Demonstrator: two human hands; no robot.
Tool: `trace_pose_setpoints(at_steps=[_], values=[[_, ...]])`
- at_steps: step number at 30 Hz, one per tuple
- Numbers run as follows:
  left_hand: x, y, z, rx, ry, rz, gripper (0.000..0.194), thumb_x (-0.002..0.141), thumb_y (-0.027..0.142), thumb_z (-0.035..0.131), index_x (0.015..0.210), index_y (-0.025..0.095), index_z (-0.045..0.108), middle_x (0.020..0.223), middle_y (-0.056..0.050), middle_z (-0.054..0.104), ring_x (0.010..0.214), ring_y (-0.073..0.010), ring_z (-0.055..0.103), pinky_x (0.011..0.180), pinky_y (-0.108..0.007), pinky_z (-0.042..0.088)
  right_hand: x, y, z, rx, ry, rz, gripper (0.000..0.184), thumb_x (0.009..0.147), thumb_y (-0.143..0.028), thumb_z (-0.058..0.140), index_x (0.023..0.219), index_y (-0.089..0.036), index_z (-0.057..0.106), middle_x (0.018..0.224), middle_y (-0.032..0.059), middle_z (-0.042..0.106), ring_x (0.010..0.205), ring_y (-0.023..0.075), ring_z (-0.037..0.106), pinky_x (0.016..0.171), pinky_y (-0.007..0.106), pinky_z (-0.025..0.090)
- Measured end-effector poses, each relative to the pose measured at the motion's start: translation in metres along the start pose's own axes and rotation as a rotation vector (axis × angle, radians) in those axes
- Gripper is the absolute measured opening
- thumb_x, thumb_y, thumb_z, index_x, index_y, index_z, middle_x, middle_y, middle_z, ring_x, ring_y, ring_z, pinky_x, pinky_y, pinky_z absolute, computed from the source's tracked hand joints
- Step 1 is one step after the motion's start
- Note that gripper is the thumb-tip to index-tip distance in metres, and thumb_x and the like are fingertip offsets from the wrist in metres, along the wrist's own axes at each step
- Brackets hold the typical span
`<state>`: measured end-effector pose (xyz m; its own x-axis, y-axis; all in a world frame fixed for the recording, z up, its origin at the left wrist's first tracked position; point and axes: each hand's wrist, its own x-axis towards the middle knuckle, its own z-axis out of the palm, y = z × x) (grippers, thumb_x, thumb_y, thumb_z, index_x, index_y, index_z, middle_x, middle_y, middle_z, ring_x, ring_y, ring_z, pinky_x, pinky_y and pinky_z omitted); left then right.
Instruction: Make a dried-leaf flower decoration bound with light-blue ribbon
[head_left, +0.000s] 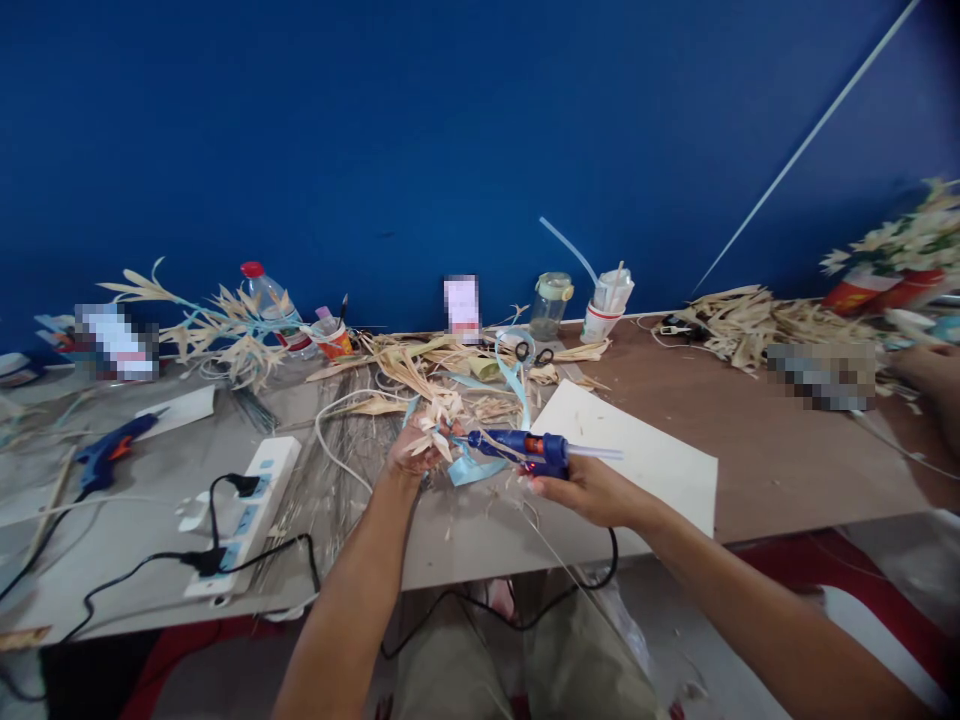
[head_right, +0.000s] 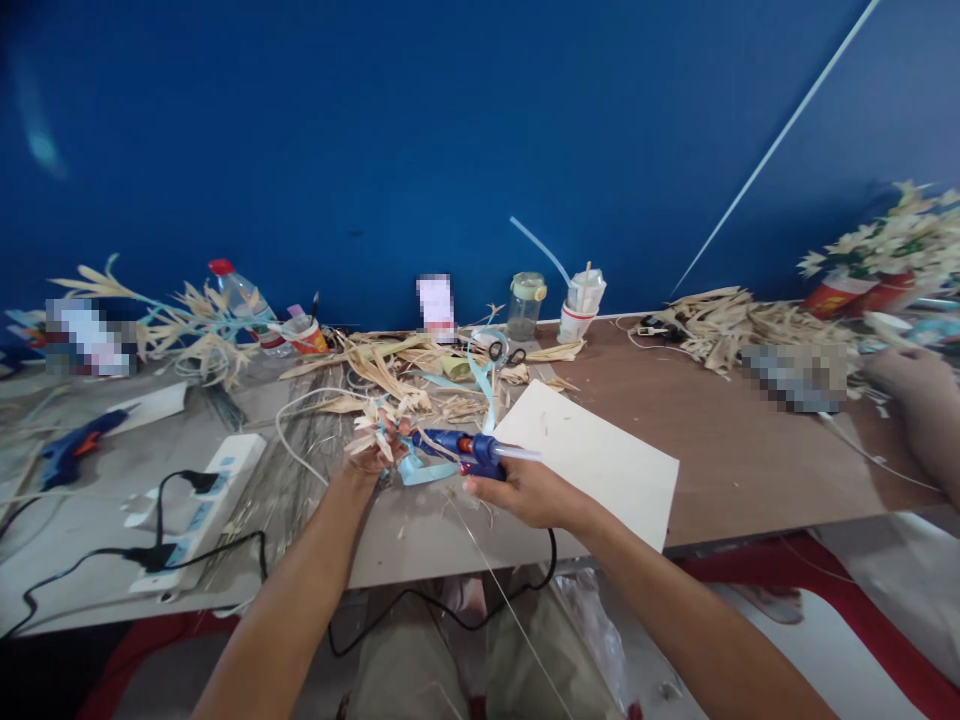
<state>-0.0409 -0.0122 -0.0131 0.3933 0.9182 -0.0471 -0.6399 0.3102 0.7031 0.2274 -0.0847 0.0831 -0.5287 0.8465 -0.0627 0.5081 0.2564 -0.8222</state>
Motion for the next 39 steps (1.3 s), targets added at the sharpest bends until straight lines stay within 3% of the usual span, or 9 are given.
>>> trace_pose_setpoints(at_steps=[3,7,13,16,20,26,31,35,39], values=[[-0.002,0.001,0.006,0.017,-0.008,0.033,0.018,0.059,0.019,0.070,0.058,0.013,0.054,0.060,-0.001,0.062,0.037,-0.0024,0.036,0.038,-0.018,0.024,0.002,-0.002,-0.001,-0.007,-0.005,-0.024,0.046,0.079,-0.055,0.054,0.092,-0.014,0.068,0.073,0.0045,0.064,0.068,0.0181,0.056,0.061,0.029,0.046],[-0.002,0.003,0.018,0.049,0.008,0.084,0.034,0.048,0.020,0.083,0.065,0.014,0.054,0.065,0.000,0.064,0.044,-0.0042,0.045,0.048,-0.021,0.036,-0.003,0.004,-0.006,0.044,0.035,-0.003,0.044,0.077,-0.053,0.058,0.094,-0.014,0.068,0.083,0.0077,0.069,0.076,0.0223,0.060,0.070,0.034,0.049],[0.001,0.009,0.034,0.100,0.045,0.115,0.028,0.057,0.023,0.082,0.074,0.011,0.064,0.051,0.005,0.054,0.040,-0.0002,0.033,0.063,-0.026,0.047,-0.013,0.035,-0.024,0.237,0.312,0.011,0.041,0.077,-0.050,0.059,0.098,-0.016,0.068,0.096,0.0105,0.070,0.086,0.0230,0.063,0.078,0.035,0.050],[0.003,0.010,0.037,0.134,0.068,0.110,0.022,0.058,0.022,0.080,0.072,0.011,0.067,0.040,0.009,0.040,0.038,-0.0010,0.029,0.062,-0.024,0.048,-0.017,0.055,-0.039,0.115,0.460,0.103,0.040,0.078,-0.050,0.056,0.095,-0.016,0.068,0.094,0.0105,0.070,0.086,0.0232,0.064,0.077,0.035,0.049],[0.004,0.009,0.035,0.078,0.133,0.102,0.023,0.054,0.015,0.081,0.066,0.013,0.062,0.048,0.008,0.052,0.037,0.0007,0.031,0.064,-0.025,0.049,-0.018,0.084,-0.051,-0.257,0.587,0.192,0.038,0.077,-0.049,0.056,0.095,-0.017,0.065,0.089,0.0101,0.069,0.082,0.0249,0.063,0.074,0.035,0.047],[0.002,0.008,0.032,0.061,0.174,0.090,0.030,0.049,0.010,0.081,0.071,0.014,0.061,0.057,0.006,0.060,0.039,0.0003,0.039,0.066,-0.025,0.050,-0.019,0.123,-0.043,-0.586,0.543,0.210,0.037,0.080,-0.043,0.052,0.098,-0.012,0.063,0.096,0.0153,0.066,0.088,0.0281,0.063,0.077,0.035,0.046],[0.000,0.009,0.036,0.064,0.189,0.098,0.037,0.041,0.016,0.086,0.065,0.014,0.058,0.067,0.000,0.069,0.046,-0.0040,0.052,0.062,-0.023,0.049,-0.022,0.131,-0.029,-0.761,0.448,0.257,0.038,0.084,-0.042,0.050,0.106,-0.012,0.062,0.104,0.0173,0.064,0.093,0.0299,0.062,0.083,0.039,0.046],[-0.001,0.009,0.037,0.070,0.186,0.103,0.038,0.040,0.015,0.085,0.062,0.015,0.055,0.069,-0.001,0.071,0.044,-0.0044,0.051,0.060,-0.025,0.051,-0.025,0.129,-0.029,-0.770,0.392,0.289,0.041,0.083,-0.041,0.051,0.110,-0.012,0.062,0.110,0.0185,0.061,0.097,0.0306,0.061,0.085,0.041,0.046],[0.000,0.009,0.035,0.077,0.185,0.107,0.035,0.042,0.014,0.084,0.062,0.015,0.056,0.067,0.000,0.069,0.047,-0.0063,0.054,0.061,-0.026,0.051,-0.028,0.113,-0.053,-0.563,0.454,0.271,0.042,0.079,-0.036,0.053,0.111,-0.012,0.063,0.118,0.0203,0.060,0.097,0.0313,0.061,0.084,0.043,0.046]])
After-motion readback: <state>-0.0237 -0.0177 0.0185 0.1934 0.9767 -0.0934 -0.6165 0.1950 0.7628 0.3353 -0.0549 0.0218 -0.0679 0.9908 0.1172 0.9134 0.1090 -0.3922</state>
